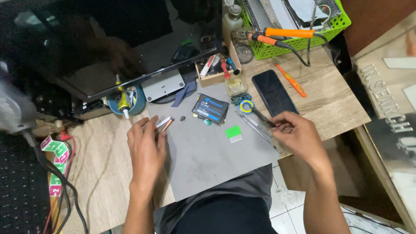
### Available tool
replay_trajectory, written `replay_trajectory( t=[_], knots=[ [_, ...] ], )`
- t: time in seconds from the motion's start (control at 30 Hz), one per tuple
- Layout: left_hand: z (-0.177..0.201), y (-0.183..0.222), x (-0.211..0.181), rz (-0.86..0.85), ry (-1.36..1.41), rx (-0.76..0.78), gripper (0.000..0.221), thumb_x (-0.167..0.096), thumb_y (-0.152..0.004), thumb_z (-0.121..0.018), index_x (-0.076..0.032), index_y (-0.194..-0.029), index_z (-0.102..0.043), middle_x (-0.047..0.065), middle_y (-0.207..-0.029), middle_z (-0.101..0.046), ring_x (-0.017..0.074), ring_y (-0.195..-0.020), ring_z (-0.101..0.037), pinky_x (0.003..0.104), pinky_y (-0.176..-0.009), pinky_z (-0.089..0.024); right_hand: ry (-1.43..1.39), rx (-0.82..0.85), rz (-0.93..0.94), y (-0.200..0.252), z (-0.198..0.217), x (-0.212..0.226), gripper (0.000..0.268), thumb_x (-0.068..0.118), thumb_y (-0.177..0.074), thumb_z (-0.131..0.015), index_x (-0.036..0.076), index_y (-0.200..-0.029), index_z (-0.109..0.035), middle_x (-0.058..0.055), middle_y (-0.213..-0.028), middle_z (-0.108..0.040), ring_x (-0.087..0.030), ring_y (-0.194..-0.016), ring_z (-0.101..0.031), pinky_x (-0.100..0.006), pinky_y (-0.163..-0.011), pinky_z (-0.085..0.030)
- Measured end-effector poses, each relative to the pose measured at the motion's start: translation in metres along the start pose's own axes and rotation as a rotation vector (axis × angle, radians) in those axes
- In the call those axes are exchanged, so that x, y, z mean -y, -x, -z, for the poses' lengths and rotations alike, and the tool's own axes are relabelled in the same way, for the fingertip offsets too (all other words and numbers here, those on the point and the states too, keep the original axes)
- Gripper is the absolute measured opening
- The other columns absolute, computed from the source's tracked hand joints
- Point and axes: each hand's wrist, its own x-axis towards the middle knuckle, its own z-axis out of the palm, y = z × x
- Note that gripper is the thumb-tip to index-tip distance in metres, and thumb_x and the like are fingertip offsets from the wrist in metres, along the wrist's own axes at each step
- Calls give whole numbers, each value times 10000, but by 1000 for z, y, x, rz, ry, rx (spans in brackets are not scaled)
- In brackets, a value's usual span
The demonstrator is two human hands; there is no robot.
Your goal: Organizing an electronics repair workbench by arranging tools, components, and cables.
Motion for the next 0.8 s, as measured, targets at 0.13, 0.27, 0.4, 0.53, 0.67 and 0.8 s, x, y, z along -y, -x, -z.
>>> replay_trajectory(
  t=[0.13, 0.27, 0.4, 0.53, 0.67, 0.8],
  knots=[
    [1, 13, -28, -47, 87, -20, 424, -112, -951, -692, -67, -1367, -629, 182, -1279, -580, 424, -1246, -514, 531, -1074, -382, 345, 159, 31, 13, 2, 29, 292, 107, -744, -817, 95, -1035, -826, -196, -877, -760, -337, -867, -757, -431, -805, -594],
    [-25, 22, -54, -136, 245, 44, 344, -134, -932, -719, -78, -1270, -694, 143, -1098, -637, 392, -1061, -610, 483, -960, -475, 352, 210, 11, 22, -18, 19, 251, 132, -732, -840, 153, -983, -841, -87, -836, -771, -240, -822, -752, -361, -803, -591],
    [-60, 29, -80, -251, 249, 178, 405, -206, -895, -762, -66, -1265, -680, 145, -1092, -600, 401, -984, -624, 473, -874, -506, 133, 160, 17, 28, -27, 28, 288, 137, -706, -895, 89, -986, -847, -123, -794, -764, -214, -761, -703, -358, -758, -583],
    [-81, 36, -90, -285, 237, 214, 478, -211, -882, -777, -57, -1315, -648, 144, -1096, -573, 405, -984, -630, 477, -852, -504, 287, -68, 82, 8, -23, 20, 187, 183, -797, -884, 163, -978, -845, -41, -765, -724, -172, -746, -708, -295, -709, -568],
    [-85, 42, -87, -336, 195, 199, 321, -253, -915, -747, -123, -1204, -704, 103, -1065, -547, 368, -942, -615, 444, -821, -497, 460, 51, -82, 9, -26, 24, 136, 240, -817, -823, 200, -943, -851, -56, -817, -765, -280, -840, -747, -420, -786, -599],
    [-80, 46, -83, -424, 219, 198, 143, -240, -912, -752, -133, -1001, -725, 84, -1070, -531, 355, -958, -588, 428, -817, -484, 562, 56, -159, 4, -35, 11, 176, 373, -798, -814, 229, -897, -836, 22, -786, -753, -234, -823, -749, -422, -748, -606]
  ],
)
